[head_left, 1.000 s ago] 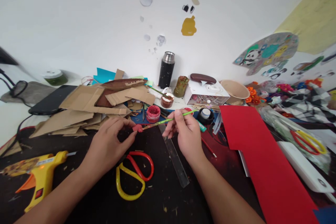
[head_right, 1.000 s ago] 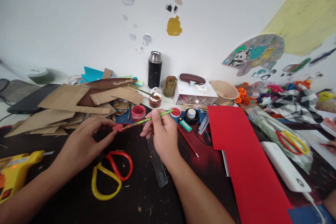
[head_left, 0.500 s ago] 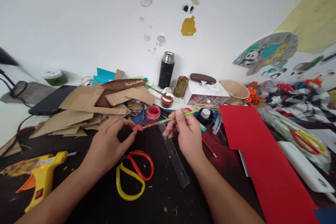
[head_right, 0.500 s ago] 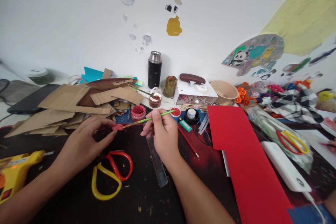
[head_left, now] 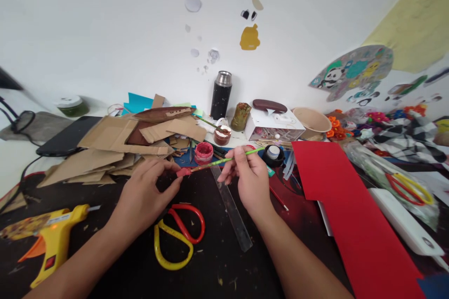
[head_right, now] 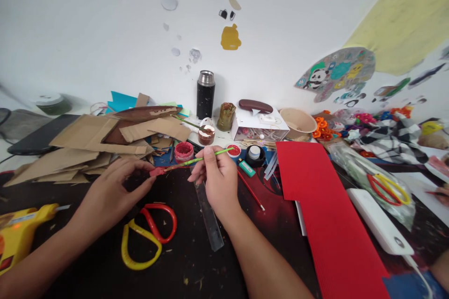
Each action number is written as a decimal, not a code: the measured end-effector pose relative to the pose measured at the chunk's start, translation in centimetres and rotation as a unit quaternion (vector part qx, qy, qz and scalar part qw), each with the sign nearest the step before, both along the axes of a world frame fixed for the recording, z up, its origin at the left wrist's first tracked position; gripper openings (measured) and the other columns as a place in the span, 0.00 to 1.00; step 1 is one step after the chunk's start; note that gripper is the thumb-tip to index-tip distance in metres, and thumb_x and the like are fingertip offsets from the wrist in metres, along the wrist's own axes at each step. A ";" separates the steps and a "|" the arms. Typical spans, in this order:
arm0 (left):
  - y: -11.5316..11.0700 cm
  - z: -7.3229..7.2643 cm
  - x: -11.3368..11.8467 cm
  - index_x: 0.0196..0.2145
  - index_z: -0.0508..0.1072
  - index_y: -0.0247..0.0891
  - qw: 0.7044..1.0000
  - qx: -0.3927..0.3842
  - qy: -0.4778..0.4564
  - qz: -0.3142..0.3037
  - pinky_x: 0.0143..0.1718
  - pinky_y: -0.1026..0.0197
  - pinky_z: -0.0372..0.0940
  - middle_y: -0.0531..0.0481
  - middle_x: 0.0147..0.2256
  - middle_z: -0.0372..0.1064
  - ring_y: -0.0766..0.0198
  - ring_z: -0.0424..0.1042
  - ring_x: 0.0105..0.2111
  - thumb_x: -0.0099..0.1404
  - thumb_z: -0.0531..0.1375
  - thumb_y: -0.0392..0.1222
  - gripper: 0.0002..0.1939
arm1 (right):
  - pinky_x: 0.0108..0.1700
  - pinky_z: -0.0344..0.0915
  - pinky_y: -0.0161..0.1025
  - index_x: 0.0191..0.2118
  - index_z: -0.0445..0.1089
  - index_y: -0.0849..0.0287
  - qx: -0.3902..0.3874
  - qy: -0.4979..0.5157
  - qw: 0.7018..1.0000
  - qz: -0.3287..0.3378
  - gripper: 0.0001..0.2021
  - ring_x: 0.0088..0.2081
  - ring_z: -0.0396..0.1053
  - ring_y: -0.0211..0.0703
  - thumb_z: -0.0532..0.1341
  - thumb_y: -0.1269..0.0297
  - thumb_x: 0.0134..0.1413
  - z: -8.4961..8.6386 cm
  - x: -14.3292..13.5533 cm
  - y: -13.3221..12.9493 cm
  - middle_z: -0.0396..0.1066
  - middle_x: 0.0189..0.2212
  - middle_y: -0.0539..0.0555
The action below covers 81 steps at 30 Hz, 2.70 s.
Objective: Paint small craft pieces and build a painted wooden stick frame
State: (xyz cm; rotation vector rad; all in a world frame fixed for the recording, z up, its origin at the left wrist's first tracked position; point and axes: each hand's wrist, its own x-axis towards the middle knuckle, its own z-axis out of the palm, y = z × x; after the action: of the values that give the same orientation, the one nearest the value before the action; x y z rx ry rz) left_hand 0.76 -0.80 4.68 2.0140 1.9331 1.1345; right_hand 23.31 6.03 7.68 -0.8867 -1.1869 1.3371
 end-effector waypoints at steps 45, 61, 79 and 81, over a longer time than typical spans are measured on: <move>-0.2 -0.4 0.1 0.42 0.77 0.45 0.998 0.023 0.032 -0.049 0.47 0.50 0.70 0.49 0.41 0.81 0.51 0.79 0.44 0.73 0.62 0.48 0.07 | 0.20 0.65 0.30 0.36 0.74 0.58 -0.006 0.005 1.000 0.004 0.23 0.19 0.75 0.39 0.67 0.39 0.65 -0.2 0.2 0.3 0.74 0.19 0.47; 0.6 -2.6 -0.7 0.41 0.81 0.46 0.994 -0.041 0.039 -0.097 0.51 0.46 0.71 0.45 0.43 0.80 0.48 0.78 0.47 0.75 0.60 0.55 0.14 | 0.20 0.66 0.31 0.36 0.74 0.58 -0.005 -0.015 1.000 -0.026 0.24 0.19 0.74 0.39 0.67 0.38 0.64 -0.2 0.7 1.0 0.73 0.19 0.47; 0.2 -2.4 0.2 0.46 0.77 0.41 0.992 -0.058 0.099 -0.046 0.52 0.40 0.72 0.41 0.43 0.79 0.40 0.78 0.47 0.70 0.64 0.62 0.21 | 0.20 0.66 0.31 0.36 0.73 0.57 0.002 -0.015 1.000 -0.011 0.23 0.19 0.75 0.39 0.65 0.39 0.67 -0.2 0.8 1.0 0.73 0.19 0.47; 0.3 -2.6 0.4 0.45 0.76 0.41 0.990 -0.050 0.127 -0.044 0.53 0.39 0.72 0.41 0.42 0.77 0.40 0.77 0.47 0.70 0.63 0.62 0.21 | 0.20 0.66 0.31 0.36 0.73 0.57 0.001 -0.014 1.000 -0.011 0.22 0.19 0.75 0.39 0.66 0.40 0.67 -0.3 0.7 1.0 0.73 0.19 0.47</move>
State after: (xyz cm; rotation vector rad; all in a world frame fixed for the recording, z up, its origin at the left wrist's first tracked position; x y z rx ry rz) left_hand 1.20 -0.55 2.11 2.2562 1.9432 0.7761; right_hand 24.04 7.04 7.43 -0.9167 -1.1968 1.3093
